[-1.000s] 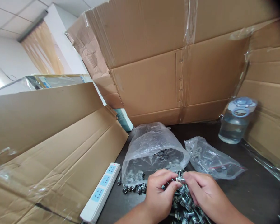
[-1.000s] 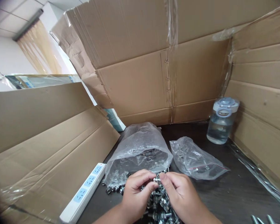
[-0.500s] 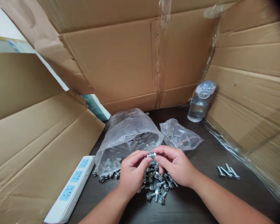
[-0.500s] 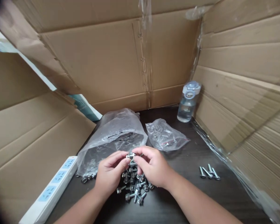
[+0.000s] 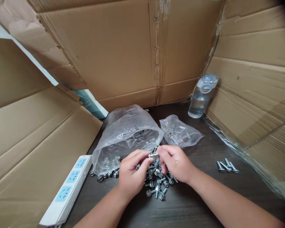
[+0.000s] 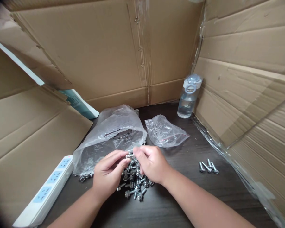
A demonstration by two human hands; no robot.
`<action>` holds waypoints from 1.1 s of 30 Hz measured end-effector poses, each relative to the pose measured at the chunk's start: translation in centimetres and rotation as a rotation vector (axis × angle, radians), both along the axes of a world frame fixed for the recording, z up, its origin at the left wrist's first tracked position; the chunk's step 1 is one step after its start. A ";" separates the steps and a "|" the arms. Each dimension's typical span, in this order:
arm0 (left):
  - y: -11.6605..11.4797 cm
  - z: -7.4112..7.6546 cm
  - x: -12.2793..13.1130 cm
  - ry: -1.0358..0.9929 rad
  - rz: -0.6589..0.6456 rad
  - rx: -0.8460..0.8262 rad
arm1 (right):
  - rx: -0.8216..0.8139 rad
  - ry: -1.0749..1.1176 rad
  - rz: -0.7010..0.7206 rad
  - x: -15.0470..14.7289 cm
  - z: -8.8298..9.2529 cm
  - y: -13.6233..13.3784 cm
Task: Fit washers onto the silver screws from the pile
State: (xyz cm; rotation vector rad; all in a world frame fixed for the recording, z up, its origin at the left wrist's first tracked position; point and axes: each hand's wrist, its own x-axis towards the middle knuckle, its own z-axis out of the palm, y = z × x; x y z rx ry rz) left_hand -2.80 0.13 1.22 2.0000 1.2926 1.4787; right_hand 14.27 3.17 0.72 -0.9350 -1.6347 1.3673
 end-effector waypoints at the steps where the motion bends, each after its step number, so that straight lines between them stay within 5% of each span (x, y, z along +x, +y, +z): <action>1: -0.1 0.0 0.0 -0.003 -0.001 -0.018 | -0.011 0.035 -0.006 0.0 -0.1 0.0; 7: 0.0 0.0 0.1 -0.174 0.003 -0.195 | -0.006 0.219 0.050 0.1 -0.1 -0.1; 19: -0.3 -0.3 -0.1 -0.183 -0.053 -0.228 | -0.015 0.092 0.042 -0.1 0.6 -0.3; 24: -0.1 0.1 0.2 -0.341 -0.072 -0.336 | -0.017 -0.009 0.020 0.1 0.3 -0.1; 33: 0.1 0.5 0.7 -0.546 -0.071 -0.485 | -0.032 0.161 0.067 -0.2 0.0 -0.6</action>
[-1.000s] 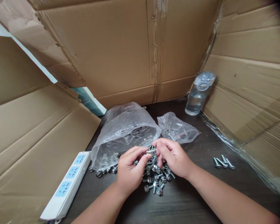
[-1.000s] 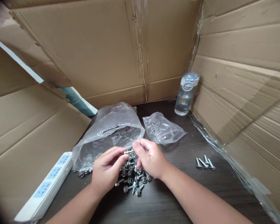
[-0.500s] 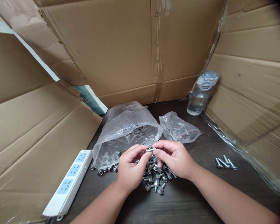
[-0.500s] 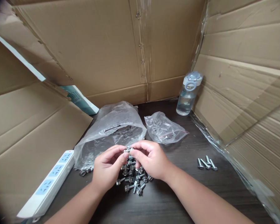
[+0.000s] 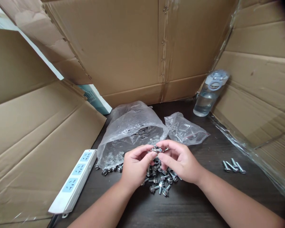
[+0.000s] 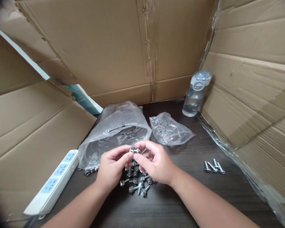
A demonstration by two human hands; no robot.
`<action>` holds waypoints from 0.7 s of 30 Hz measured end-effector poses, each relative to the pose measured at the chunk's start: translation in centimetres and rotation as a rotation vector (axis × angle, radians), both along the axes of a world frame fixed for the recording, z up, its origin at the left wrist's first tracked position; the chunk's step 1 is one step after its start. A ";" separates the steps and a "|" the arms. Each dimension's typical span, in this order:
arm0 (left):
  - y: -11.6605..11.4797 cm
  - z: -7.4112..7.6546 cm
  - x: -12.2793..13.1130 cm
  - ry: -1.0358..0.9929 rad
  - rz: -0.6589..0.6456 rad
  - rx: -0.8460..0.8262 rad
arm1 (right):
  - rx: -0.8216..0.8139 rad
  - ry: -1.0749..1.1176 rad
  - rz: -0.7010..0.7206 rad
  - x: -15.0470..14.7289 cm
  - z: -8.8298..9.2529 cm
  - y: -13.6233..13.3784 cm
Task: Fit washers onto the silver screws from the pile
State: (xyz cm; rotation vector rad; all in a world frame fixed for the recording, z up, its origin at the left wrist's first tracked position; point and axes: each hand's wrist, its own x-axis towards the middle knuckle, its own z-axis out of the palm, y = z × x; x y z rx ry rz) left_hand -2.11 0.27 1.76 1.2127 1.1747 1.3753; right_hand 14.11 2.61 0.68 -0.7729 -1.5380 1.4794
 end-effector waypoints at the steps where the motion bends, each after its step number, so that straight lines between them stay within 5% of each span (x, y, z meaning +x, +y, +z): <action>1: 0.0 0.0 0.0 0.000 0.004 -0.002 | 0.016 0.000 -0.004 -0.1 0.0 -0.1; 11: -0.1 0.0 0.0 0.018 0.042 0.040 | 0.134 -0.122 -0.038 0.1 0.0 0.3; 21: -0.2 -0.1 0.5 -0.006 0.055 -0.041 | -0.034 -0.089 -0.073 0.1 0.0 0.6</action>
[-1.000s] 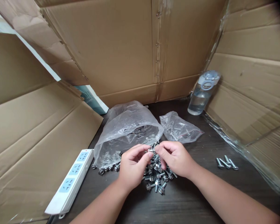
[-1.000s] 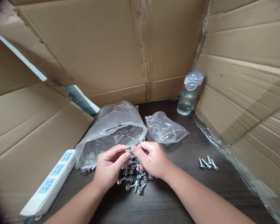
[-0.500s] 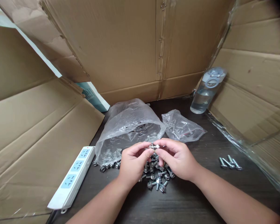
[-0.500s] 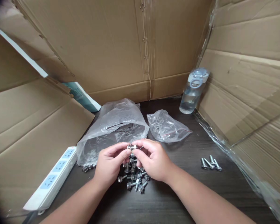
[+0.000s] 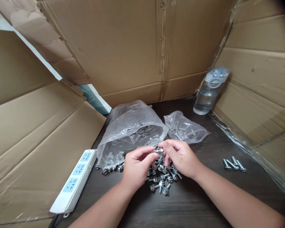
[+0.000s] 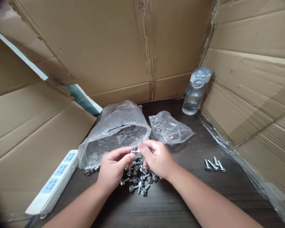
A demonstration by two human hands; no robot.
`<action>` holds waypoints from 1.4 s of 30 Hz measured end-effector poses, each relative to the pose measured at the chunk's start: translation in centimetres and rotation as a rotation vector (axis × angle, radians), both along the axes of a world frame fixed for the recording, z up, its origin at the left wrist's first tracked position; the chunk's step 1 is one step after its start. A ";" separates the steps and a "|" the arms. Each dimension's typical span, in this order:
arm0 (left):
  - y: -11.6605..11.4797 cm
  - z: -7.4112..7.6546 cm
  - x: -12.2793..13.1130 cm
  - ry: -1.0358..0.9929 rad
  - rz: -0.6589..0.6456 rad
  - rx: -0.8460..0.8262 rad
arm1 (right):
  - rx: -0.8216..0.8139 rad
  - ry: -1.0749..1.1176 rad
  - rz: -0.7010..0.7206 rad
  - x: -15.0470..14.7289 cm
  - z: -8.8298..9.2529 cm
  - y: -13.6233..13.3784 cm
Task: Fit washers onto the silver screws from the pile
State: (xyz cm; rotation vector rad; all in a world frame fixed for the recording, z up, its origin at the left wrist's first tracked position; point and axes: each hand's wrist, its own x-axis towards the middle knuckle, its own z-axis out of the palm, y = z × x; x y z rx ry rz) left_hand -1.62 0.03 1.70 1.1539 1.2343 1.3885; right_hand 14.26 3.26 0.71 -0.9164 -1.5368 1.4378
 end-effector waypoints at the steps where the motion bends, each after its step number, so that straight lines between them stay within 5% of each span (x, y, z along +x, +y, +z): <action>1: 0.0 0.0 0.0 -0.009 -0.008 -0.018 | 0.006 0.028 0.004 0.0 0.0 0.0; 15: 0.1 -0.7 -0.2 -0.041 -0.052 -0.009 | 0.109 0.122 0.021 0.0 0.1 -0.1; 26: 0.0 -1.3 -0.8 0.396 0.025 0.419 | 0.016 -0.071 -0.008 0.0 0.3 0.0; 30: 0.2 -1.0 -0.7 0.281 0.024 0.315 | -0.028 -0.004 -0.055 0.0 0.2 0.1; 36: 0.3 -0.4 -0.4 0.040 0.048 0.103 | 0.146 0.029 -0.065 0.0 0.0 -0.2; 42: 0.3 -0.3 -0.4 0.035 0.038 0.118 | 0.237 0.019 -0.079 -0.2 -0.5 -0.1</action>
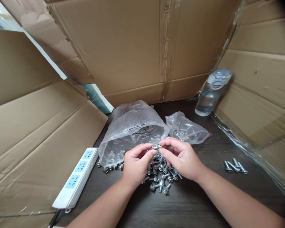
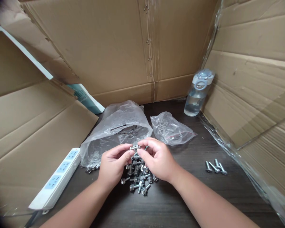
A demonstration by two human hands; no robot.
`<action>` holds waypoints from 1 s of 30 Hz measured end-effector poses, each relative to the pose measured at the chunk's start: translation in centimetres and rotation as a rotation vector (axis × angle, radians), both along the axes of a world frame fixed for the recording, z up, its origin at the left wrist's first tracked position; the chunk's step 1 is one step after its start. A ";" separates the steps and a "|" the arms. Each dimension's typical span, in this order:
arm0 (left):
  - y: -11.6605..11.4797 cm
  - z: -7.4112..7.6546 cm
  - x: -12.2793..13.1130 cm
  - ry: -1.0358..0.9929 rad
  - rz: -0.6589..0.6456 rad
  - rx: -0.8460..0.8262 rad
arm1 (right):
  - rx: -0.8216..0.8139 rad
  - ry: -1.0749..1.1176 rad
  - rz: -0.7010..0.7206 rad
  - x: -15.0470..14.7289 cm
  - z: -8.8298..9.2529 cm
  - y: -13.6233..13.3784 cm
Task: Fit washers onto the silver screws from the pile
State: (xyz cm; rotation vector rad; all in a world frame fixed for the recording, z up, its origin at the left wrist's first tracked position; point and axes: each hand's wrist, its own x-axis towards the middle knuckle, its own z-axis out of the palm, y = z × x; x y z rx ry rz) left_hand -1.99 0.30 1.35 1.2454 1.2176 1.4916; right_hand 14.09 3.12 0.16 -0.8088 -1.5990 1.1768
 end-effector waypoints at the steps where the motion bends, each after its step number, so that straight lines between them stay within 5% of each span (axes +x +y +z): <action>1: 0.0 -0.1 0.0 0.022 -0.002 0.026 | 0.005 -0.006 -0.002 0.0 0.0 0.0; 9: -0.1 -0.8 -0.7 0.353 0.022 0.334 | 0.015 -0.042 0.048 0.3 0.3 0.0; 20: -0.2 -0.6 -0.8 0.484 0.029 0.520 | -0.139 -0.001 0.184 0.6 1.1 -0.1; 25: -0.3 -0.4 -0.8 0.457 0.013 0.535 | -0.232 -0.019 0.190 0.5 1.0 0.0; 30: -0.2 -0.7 -0.7 0.361 0.017 0.377 | -0.225 0.004 0.115 0.3 0.9 0.0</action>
